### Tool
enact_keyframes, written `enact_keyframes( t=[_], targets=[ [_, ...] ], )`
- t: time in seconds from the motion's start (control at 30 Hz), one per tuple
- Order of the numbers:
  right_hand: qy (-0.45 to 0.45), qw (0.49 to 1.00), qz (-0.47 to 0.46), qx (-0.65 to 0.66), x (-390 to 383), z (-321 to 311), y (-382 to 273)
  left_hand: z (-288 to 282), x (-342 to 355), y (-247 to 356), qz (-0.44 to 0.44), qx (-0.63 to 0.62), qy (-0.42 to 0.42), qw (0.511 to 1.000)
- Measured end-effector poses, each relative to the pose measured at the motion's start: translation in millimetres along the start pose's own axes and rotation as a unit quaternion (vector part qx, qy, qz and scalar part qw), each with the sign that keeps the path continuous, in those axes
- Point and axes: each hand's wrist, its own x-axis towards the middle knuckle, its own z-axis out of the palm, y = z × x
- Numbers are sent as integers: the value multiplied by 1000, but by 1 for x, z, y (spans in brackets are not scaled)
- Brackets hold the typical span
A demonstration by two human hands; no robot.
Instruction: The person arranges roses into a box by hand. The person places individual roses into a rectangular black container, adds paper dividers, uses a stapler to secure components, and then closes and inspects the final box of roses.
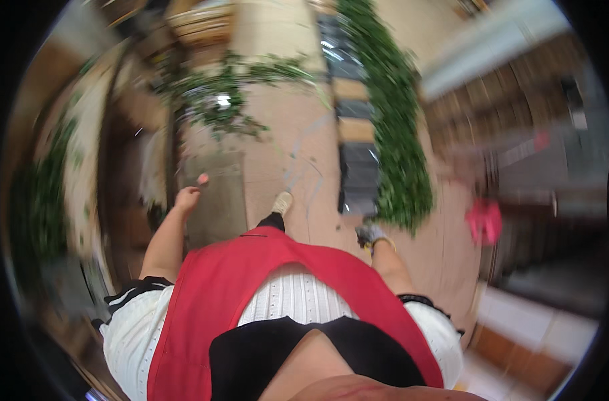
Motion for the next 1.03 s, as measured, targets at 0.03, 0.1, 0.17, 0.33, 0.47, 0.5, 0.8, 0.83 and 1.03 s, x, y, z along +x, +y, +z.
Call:
enact_keyframes(
  t=[0.03,0.1,0.17,0.33,0.47,0.5,0.8,0.83,1.03],
  targets=[
    [11,1000,-8,-1,3,-13,-14,5,-45,-9,-47,-60,-4,997],
    [14,998,-10,68,3,-17,-48,10,-154,-16,-104,-104,19,989],
    [10,987,-14,161,2,-5,-98,44,-217,-85,-94,65,-67,991],
    [-146,946,-258,131,-26,26,-259,32,-326,-82,-233,36,-232,944],
    [-66,858,-488,-148,-34,50,-335,23,-357,-56,-251,-31,-181,950],
    [-57,807,-520,-275,-35,56,-360,8,-359,-56,-237,-44,-132,962],
    [-152,690,-583,-400,-262,160,-560,-140,-420,-150,-226,-76,581,778],
    [-164,682,-595,-393,-294,179,-580,-152,-426,-170,-238,-82,579,776],
    [-210,330,-881,-266,-485,297,-694,-220,-444,-234,-302,-95,629,710]
  ],
)
